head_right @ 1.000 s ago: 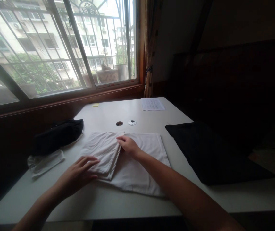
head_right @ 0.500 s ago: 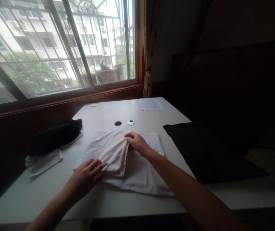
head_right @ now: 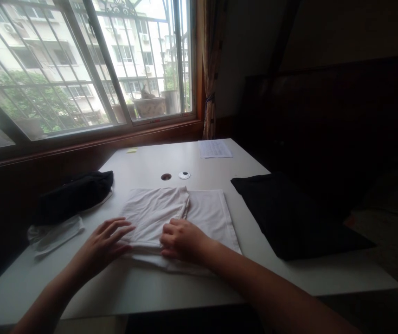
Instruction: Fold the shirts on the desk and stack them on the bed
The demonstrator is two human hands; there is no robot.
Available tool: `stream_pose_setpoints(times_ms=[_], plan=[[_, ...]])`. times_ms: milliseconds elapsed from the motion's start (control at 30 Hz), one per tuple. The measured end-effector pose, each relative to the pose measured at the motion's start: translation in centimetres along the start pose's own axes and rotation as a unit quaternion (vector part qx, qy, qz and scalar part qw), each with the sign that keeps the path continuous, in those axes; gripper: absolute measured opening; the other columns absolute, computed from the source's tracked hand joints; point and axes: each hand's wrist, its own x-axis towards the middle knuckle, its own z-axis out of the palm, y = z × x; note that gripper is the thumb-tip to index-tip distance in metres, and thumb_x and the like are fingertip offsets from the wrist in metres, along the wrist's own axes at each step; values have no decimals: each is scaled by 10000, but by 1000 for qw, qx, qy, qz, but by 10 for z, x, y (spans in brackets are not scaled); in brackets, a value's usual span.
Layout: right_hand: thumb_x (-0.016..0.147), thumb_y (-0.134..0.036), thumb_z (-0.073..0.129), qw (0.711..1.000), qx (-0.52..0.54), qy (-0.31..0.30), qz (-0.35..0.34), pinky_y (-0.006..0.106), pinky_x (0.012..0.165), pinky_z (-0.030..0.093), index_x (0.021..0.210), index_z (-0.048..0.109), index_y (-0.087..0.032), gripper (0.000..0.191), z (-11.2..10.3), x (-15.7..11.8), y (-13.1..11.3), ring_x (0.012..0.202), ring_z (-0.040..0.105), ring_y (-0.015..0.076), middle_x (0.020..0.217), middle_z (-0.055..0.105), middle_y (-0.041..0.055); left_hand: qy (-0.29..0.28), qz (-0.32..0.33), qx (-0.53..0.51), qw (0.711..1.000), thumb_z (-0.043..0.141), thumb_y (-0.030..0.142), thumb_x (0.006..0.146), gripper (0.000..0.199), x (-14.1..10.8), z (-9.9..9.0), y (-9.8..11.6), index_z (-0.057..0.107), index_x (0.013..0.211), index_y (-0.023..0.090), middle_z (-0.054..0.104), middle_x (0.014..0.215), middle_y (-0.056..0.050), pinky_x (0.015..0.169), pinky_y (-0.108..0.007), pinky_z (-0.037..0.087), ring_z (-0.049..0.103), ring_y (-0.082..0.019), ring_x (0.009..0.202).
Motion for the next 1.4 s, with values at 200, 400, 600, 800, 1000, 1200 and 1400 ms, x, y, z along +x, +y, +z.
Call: stream_pose_setpoints(times_ms=[200,400,600,800,1000,1200,1400], plan=[[967,-205,578,998,-56,38,-10,320,726,451,899,658,-195,105,4,0,1,829,563,197,901,647,57,51,-18,-52,997,682,376,958,448,-32,13,-38,595,1389,294,653,1341,-101,1028,-435,573,616,-272,1243],[921,-165,607,997,-57,52,-23,330,767,452,932,629,-192,36,1,-9,-3,867,537,205,923,632,50,48,-28,-68,996,577,130,935,520,-42,17,-49,581,1422,313,628,1388,-95,1057,-435,560,617,-257,1265],[902,-186,617,999,-35,17,-20,348,804,467,944,646,-187,51,10,-23,-5,880,542,219,926,642,67,38,-41,-97,994,584,152,922,575,-51,23,-58,553,1473,315,591,1438,-110,1055,-428,561,616,-269,1284],[943,-223,619,998,61,11,-10,340,840,495,1034,703,-183,130,1,-31,-4,901,601,201,1025,679,77,20,-67,-92,993,501,107,920,631,-58,22,-59,543,1494,363,553,1490,-85,1080,-434,543,576,-268,1340],[1007,-288,574,971,177,54,149,292,764,490,915,721,-191,198,-11,-28,32,817,625,165,945,688,55,23,-72,-40,996,492,85,928,637,-54,18,-43,555,1477,401,559,1502,-52,1050,-437,563,594,-261,1279],[972,-430,603,889,139,111,422,351,868,479,1228,645,-173,364,-5,-5,95,965,642,243,1045,706,99,44,-23,-24,998,515,143,993,528,-49,15,-38,570,1460,382,599,1446,-53,1057,-397,559,589,-237,1279],[861,-374,690,878,124,83,455,373,934,461,1321,591,-182,508,14,17,109,1086,612,297,1038,711,102,48,-27,-32,998,518,120,976,569,-49,16,-40,551,1480,383,603,1440,-52,1010,-369,580,589,-241,1274]])
